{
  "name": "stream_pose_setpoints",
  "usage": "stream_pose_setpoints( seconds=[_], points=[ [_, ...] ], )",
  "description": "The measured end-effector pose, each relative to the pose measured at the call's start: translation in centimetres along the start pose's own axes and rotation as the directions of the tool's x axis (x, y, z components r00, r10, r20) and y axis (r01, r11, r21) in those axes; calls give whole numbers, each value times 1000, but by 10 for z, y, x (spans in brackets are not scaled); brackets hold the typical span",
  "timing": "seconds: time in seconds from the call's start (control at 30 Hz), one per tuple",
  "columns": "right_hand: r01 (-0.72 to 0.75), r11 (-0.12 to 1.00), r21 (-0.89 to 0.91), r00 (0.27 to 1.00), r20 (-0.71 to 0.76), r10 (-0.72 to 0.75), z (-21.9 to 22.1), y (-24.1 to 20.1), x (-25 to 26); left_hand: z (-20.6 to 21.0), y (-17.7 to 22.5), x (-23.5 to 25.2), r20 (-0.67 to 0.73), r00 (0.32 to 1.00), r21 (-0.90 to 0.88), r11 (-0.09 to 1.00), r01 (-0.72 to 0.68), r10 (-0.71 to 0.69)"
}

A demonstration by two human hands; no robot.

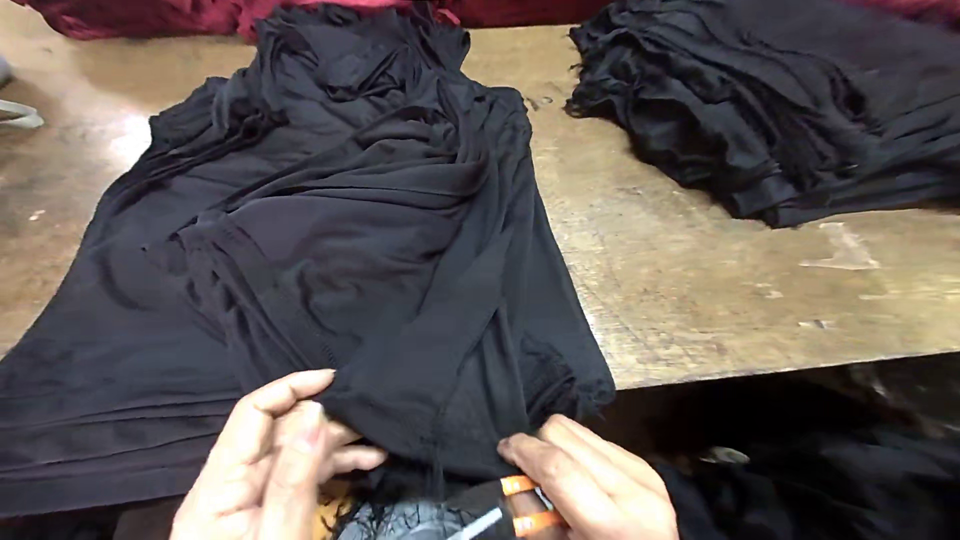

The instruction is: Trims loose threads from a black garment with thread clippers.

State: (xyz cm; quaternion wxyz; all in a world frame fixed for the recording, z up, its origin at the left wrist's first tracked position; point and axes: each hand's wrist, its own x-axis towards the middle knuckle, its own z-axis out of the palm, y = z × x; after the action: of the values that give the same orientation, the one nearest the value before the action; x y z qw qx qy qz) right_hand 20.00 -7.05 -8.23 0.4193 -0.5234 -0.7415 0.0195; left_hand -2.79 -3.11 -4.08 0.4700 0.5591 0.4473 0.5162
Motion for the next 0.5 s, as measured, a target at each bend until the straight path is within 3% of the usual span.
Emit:
stream_pose_setpoints(
  seconds=[0.1,0.17,0.3,0.4,0.5],
  points=[
    [11,997,75,999,40,-14,-7,-5,-5,9,4,-7,205,978,29,999,29,-34],
    [13,993,115,999,46,-18,-10,-8,-6,16,3,-8,263,964,38,999,26,-35],
    [-9,987,163,998,70,-3,-22,-9,-11,25,-5,-12,161,981,-106,986,125,-107],
    [-31,990,138,996,88,19,-31,-4,-17,21,-9,-14,106,991,-254,961,105,-81],
    [-43,992,121,995,100,30,-33,-1,-22,22,-3,-16,60,993,-264,958,116,-103]
  ],
)
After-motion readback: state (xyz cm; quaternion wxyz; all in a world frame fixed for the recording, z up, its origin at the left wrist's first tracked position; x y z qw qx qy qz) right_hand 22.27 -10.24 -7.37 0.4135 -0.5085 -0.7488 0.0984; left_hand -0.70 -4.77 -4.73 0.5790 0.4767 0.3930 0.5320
